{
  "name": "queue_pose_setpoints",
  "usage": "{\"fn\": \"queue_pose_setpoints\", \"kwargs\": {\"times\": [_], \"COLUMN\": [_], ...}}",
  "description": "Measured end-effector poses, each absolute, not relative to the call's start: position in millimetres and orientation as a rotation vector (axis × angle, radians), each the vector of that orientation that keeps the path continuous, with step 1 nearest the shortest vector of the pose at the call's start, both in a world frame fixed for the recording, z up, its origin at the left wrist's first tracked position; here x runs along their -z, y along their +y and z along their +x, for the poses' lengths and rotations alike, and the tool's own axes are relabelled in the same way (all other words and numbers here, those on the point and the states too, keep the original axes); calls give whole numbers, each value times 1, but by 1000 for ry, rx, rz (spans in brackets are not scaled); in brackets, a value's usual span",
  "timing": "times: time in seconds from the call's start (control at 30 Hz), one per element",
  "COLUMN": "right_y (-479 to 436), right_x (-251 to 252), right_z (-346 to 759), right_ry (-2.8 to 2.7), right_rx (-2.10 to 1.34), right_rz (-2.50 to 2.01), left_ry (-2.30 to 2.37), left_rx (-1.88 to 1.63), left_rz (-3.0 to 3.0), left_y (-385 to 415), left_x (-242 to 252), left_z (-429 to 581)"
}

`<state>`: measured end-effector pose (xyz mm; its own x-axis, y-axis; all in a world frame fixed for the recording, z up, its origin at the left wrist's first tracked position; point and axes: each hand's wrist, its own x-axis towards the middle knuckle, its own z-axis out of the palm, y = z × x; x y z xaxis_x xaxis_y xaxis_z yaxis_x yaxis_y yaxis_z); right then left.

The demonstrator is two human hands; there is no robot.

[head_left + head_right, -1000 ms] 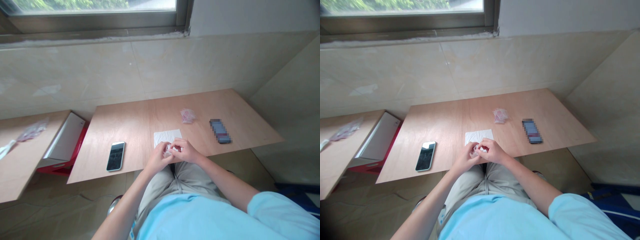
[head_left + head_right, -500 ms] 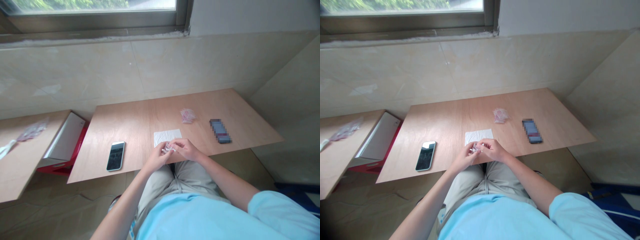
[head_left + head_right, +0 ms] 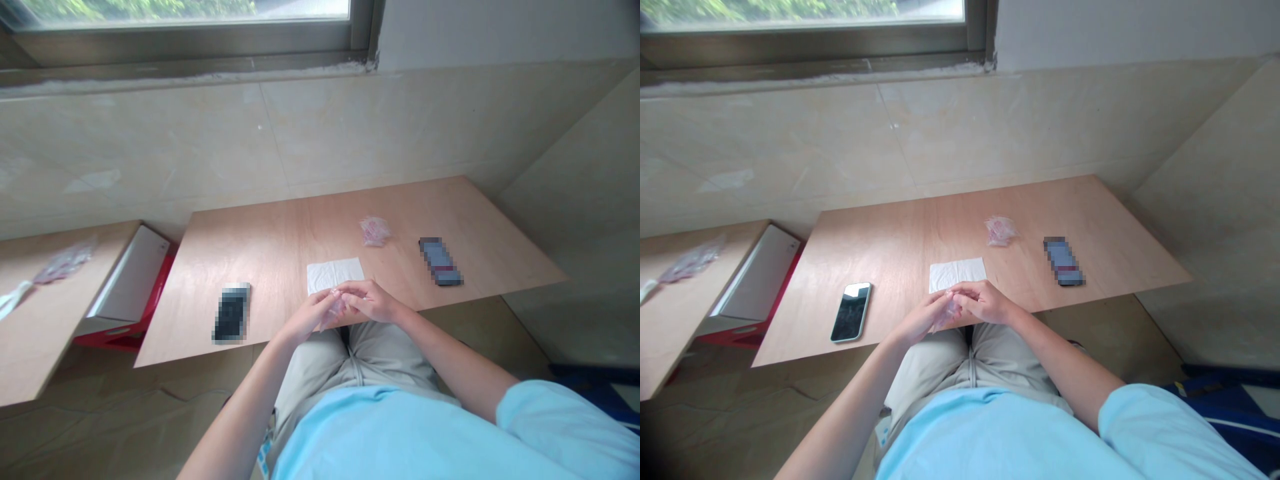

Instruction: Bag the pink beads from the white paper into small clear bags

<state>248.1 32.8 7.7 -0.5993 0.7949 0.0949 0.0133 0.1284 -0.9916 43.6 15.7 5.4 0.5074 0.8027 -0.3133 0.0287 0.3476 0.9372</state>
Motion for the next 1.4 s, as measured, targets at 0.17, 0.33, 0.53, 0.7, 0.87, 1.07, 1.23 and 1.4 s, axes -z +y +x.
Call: {"fn": "queue_pose_setpoints", "kwargs": {"times": [0.17, 0.33, 0.53, 0.7, 0.87, 1.07, 1.23, 1.4], "right_y": [31, 29, 32, 35, 38, 36, 48, 69], "right_x": [-6, -5, -2, 5, 5, -4, 9, 37], "right_z": [249, 249, 247, 246, 248, 249, 252, 249], "right_ry": [-1749, -1749, -1810, -1813, -1808, -1868, -1814, -1982], "right_rx": [-1602, -1633, -1521, -1429, -1416, -1323, -1097, -717], "right_rz": [-865, -910, -888, -938, -945, -958, -1018, -1143], "left_ry": [992, 1041, 1076, 1031, 1068, 1054, 1250, 1526], "left_rx": [-629, -664, -696, -686, -639, -745, -765, -728], "left_rz": [1266, 1348, 1344, 1271, 1258, 1357, 1542, 1865], "left_y": [17, 17, 20, 19, 19, 22, 30, 44], "left_x": [-7, -10, -7, -4, -4, -5, 1, 7], "left_z": [42, 42, 43, 45, 45, 43, 30, 8]}}
